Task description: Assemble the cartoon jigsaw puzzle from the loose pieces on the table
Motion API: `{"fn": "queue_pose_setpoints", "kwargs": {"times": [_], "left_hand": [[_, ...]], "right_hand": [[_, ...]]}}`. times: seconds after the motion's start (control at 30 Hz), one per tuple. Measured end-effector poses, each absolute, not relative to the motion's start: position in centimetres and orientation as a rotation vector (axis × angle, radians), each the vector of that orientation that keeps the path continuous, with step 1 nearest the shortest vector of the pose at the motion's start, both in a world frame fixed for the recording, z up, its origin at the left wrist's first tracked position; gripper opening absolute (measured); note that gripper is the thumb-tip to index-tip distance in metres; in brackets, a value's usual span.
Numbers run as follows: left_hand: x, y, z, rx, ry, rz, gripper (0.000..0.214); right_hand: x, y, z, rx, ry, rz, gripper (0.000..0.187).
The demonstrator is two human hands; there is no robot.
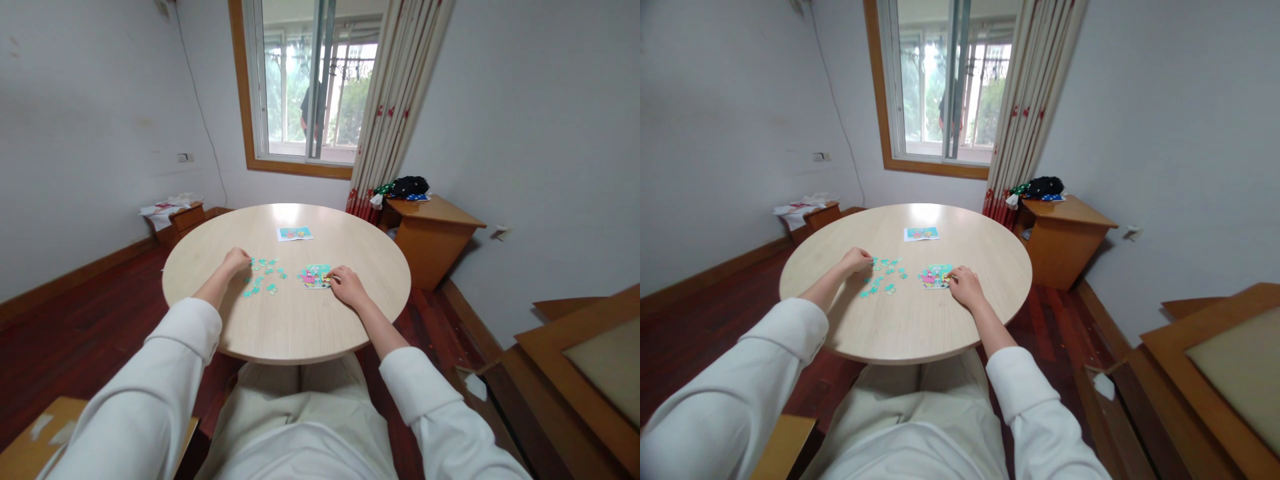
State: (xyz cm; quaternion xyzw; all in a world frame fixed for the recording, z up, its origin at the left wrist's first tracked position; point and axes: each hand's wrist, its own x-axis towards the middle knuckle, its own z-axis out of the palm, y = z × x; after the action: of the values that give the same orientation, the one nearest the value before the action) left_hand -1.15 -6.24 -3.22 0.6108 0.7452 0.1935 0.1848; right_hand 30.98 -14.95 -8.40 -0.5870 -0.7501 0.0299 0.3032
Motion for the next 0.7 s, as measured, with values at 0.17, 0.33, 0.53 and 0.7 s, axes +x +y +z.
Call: {"fn": "queue_pose_setpoints", "kwargs": {"times": [0.17,0.33,0.53,0.7], "left_hand": [[-2.2,-6.6,-3.0,1.689,2.039,0.502,0.006],[-2.9,-7.0,-2.3,1.717,1.979,0.480,0.012],[-4.2,-7.1,-1.8,1.728,2.113,0.480,0.010],[-5.5,-6.6,-2.3,1.649,2.191,0.487,0.011]], "right_hand": [[31.1,-14.9,-8.4,-1.551,-1.991,0.086,0.021],[31.1,-15.0,-8.5,-1.546,-1.989,0.084,0.021],[31.2,-14.9,-8.6,-1.546,-1.989,0.073,0.022],[31.2,-15.0,-8.5,-1.534,-1.985,0.071,0.021]]}}
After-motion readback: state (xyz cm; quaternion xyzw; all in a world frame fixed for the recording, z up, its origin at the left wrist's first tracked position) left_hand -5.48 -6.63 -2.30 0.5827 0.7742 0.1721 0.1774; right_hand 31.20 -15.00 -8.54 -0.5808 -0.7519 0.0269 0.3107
